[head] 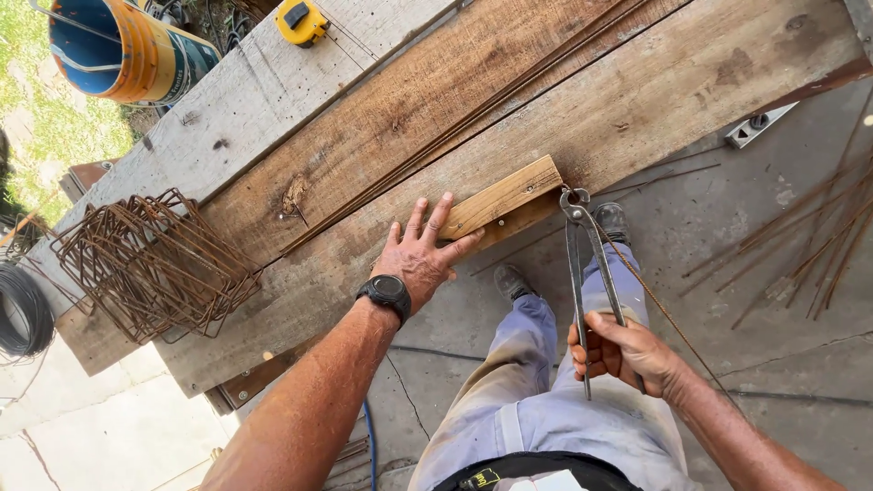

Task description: The person uses a metal bending tool to bend thin metal rods into rectangular shapes on a wooden workbench. They repeatedly position the rods against a wooden jig, apply pressure with the tool to form the bends, and place the finished pieces onto a pile.

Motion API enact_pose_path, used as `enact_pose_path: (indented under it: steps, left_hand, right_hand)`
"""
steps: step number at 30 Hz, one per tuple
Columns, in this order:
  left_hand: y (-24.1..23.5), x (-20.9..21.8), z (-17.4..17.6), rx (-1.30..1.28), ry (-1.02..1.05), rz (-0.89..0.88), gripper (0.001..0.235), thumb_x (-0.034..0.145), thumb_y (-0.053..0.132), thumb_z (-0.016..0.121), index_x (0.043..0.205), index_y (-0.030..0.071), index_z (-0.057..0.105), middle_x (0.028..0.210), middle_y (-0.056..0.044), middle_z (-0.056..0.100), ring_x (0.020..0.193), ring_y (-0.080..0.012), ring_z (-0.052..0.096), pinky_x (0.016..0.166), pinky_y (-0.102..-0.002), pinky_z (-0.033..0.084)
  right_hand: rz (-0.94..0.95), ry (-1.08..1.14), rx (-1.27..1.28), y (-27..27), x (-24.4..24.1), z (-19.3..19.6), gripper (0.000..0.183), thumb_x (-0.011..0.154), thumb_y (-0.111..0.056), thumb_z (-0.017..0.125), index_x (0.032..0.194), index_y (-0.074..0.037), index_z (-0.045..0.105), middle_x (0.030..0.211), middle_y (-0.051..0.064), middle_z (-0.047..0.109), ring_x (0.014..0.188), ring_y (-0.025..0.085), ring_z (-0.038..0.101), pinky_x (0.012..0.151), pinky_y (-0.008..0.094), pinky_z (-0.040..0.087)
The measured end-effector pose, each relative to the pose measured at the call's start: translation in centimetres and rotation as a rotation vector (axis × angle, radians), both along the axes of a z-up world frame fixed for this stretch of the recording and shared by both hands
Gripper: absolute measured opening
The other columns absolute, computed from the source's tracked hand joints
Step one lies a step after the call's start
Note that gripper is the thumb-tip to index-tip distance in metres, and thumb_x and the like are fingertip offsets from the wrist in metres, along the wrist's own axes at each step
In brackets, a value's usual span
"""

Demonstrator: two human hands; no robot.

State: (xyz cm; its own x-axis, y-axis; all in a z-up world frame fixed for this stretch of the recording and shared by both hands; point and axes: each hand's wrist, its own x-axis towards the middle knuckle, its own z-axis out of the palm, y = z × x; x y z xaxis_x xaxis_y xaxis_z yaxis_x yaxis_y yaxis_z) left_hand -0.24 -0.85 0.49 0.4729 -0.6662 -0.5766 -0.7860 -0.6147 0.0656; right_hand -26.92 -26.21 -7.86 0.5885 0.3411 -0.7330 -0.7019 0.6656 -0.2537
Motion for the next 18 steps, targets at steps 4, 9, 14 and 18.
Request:
enact_pose_path:
  steps: [4, 9, 14, 18]
  left_hand:
    - [0.1, -0.1, 0.1, -0.009, 0.007, -0.011, 0.076, 0.086, 0.041, 0.076, 0.15, 0.049, 0.035, 0.166, -0.014, -0.001, 0.15, -0.0481, 0.016, 0.109, -0.067, 0.037]
    - [0.2, 0.1, -0.3, -0.012, -0.003, -0.018, 0.08, 0.086, 0.041, 0.077, 0.151, 0.05, 0.031, 0.166, -0.015, -0.001, 0.149, -0.049, 0.016, 0.108, -0.067, 0.038]
    - [0.2, 0.1, -0.1, -0.014, -0.005, -0.023, 0.084, 0.086, 0.04, 0.077, 0.153, 0.052, 0.027, 0.166, -0.015, -0.001, 0.149, -0.0495, 0.016, 0.108, -0.067, 0.038]
    - [0.3, 0.0, -0.4, -0.018, -0.011, -0.032, 0.086, 0.086, 0.041, 0.077, 0.154, 0.053, 0.025, 0.166, -0.015, -0.001, 0.149, -0.0492, 0.018, 0.108, -0.067, 0.039]
  right_hand:
    - [-0.034, 0.019, -0.057, 1.7, -0.4, -0.5, 0.034, 0.091, -0.026, 0.064, 0.104, 0.005, 0.067, 0.07, 0.023, 0.067, 0.065, 0.039, 0.075, 0.065, 0.059, 0.064]
    - [-0.073, 0.04, -0.135, 3.7, 1.1, 0.7, 0.022, 0.087, -0.015, 0.071, 0.095, 0.005, 0.066, 0.067, 0.021, 0.066, 0.062, 0.038, 0.075, 0.062, 0.056, 0.064]
    - [-0.138, 0.045, -0.145, 6.1, 1.4, 0.7, 0.02, 0.086, -0.012, 0.073, 0.095, 0.004, 0.065, 0.068, 0.02, 0.065, 0.062, 0.039, 0.075, 0.06, 0.055, 0.064]
    - [-0.175, 0.054, -0.149, 7.2, 2.0, 1.4, 0.02, 0.086, -0.013, 0.074, 0.095, 0.002, 0.066, 0.068, 0.017, 0.066, 0.064, 0.034, 0.075, 0.062, 0.052, 0.064]
